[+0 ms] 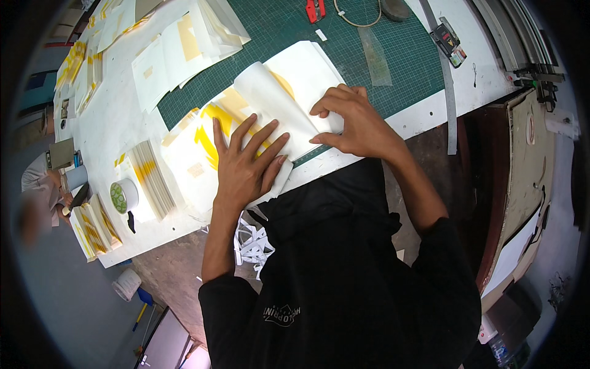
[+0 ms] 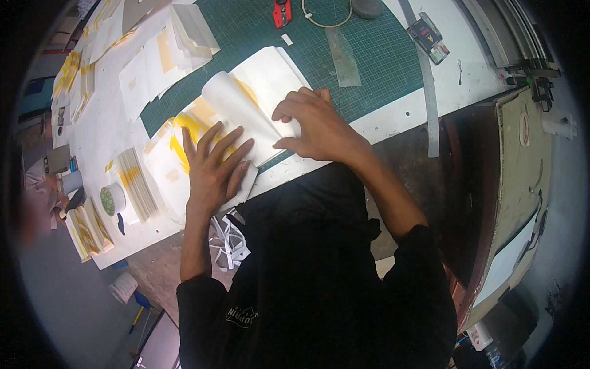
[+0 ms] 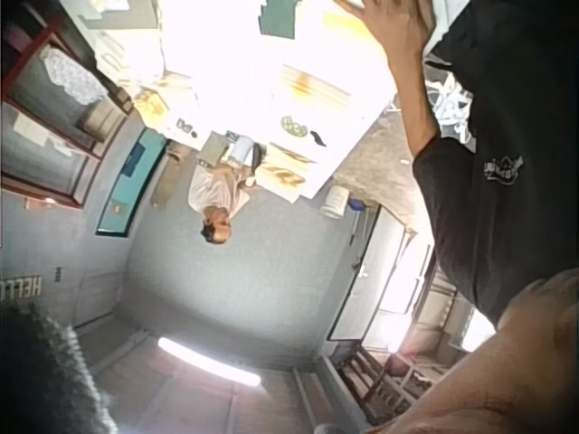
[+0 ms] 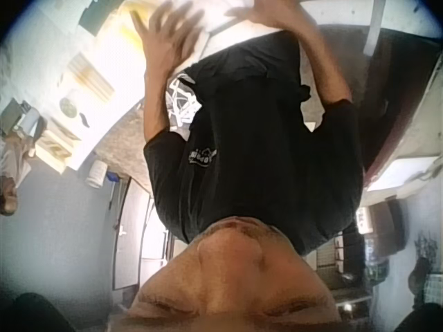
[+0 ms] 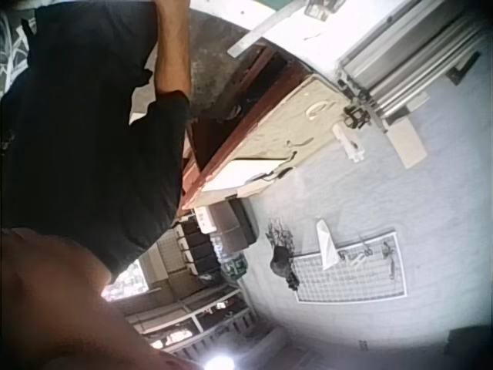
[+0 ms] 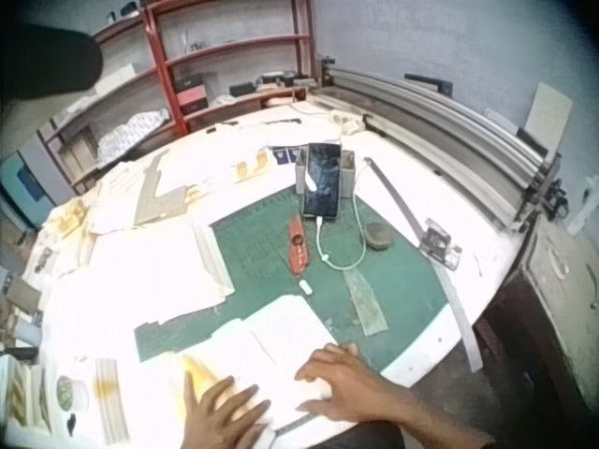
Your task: The person repeatedly folds white paper sheets that have yellow markings on them. They align the sheets on a green cutting mat and press down on the folds to create creases. The person handles the paper one sheet at a time, folding and stacking them on the table.
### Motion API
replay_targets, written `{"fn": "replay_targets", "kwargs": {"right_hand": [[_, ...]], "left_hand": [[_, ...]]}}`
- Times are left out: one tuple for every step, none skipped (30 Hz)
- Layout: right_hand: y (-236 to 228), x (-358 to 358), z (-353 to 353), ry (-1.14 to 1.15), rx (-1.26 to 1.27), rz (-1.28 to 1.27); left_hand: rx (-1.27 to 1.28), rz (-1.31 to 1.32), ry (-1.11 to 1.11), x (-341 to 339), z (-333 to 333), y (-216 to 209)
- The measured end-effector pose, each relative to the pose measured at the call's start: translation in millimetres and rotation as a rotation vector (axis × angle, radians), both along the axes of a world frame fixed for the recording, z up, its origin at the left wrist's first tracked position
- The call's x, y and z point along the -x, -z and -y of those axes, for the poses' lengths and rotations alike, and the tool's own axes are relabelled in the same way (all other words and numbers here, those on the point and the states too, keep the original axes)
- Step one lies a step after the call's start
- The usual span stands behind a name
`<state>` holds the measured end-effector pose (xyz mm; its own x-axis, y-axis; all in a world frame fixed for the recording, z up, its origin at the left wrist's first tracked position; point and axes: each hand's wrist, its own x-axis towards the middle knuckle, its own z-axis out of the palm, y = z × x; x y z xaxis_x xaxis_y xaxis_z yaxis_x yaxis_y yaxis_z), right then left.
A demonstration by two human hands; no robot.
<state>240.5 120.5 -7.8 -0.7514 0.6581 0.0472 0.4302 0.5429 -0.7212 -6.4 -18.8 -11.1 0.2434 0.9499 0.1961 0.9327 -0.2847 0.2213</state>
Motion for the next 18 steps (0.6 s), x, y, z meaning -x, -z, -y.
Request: {"fn": "replay_targets", "kwargs": {"right_hand": [[1.1,-0.5,-1.3,-0.006,-0.006,-0.01],[2.1,-0.9,-3.0,-0.011,-0.013,-0.02],[2.3,-1.1,-5.6,-0.018,0.008,-0.015],[2.0,-1.0,-8.8,-0.026,0.029,-0.01],[1.0,-0.9,-10.9,-0.034,0.049,-0.005],[-1.4,0.1,-11.6,-0.032,0.054,0.015],[-4.5,2.1,-12.4,-0.029,0.058,0.037],[-6.2,3.9,-13.0,-0.025,0.063,0.058],[-5.8,5.3,-15.4,-0.028,0.088,0.057],[-4.7,6.5,-19.1,-0.032,0.112,0.056],[-4.4,7.5,-21.1,-0.036,0.137,0.054],[-5.8,8.3,-21.3,-0.037,0.128,0.065],[-7.8,9.6,-21.7,-0.04,0.12,0.074],[-9.8,10.8,-22.1,-0.043,0.112,0.083],[-11.5,11.6,-22.2,-0.04,0.117,0.098],[-13.4,12.4,-22.0,-0.038,0.121,0.112],[-14.6,13.0,-21.7,-0.035,0.126,0.127],[-15.1,13.5,-21.5,-0.034,0.125,0.129]], "left_hand": [[0.001,0.001,0.0,-0.2,-0.1,-0.5],[0.001,0.001,0.0,-0.4,-0.2,-1.1],[0.002,0.002,0.0,-0.6,-0.2,-1.5],[0.003,-0.001,0.001,-0.5,-0.1,-1.7],[0.003,-0.004,0.001,-0.2,0.1,-1.7],[0.004,-0.008,0.001,0.0,0.4,-1.9],[0.004,-0.005,0.001,0.0,0.1,-2.0],[0.005,-0.003,0.0,0.0,0.0,-2.2],[0.006,-0.001,0.0,-0.1,-0.2,-2.3],[0.004,-0.001,-0.002,-0.5,-0.4,-2.2],[0.002,-0.001,-0.003,-0.8,-0.6,-2.2],[0.0,0.0,-0.004,-1.2,-0.8,-2.1],[0.0,0.005,-0.005,-1.2,-0.5,-2.3],[-0.001,0.009,-0.007,-1.2,-0.2,-2.4],[-0.001,0.014,-0.008,-1.1,-0.1,-2.5],[-0.002,0.018,-0.009,-1.0,0.0,-2.3],[-0.004,0.022,-0.009,-0.9,0.1,-2.1],[-0.005,0.025,-0.009,-0.7,0.1,-1.9]]}}
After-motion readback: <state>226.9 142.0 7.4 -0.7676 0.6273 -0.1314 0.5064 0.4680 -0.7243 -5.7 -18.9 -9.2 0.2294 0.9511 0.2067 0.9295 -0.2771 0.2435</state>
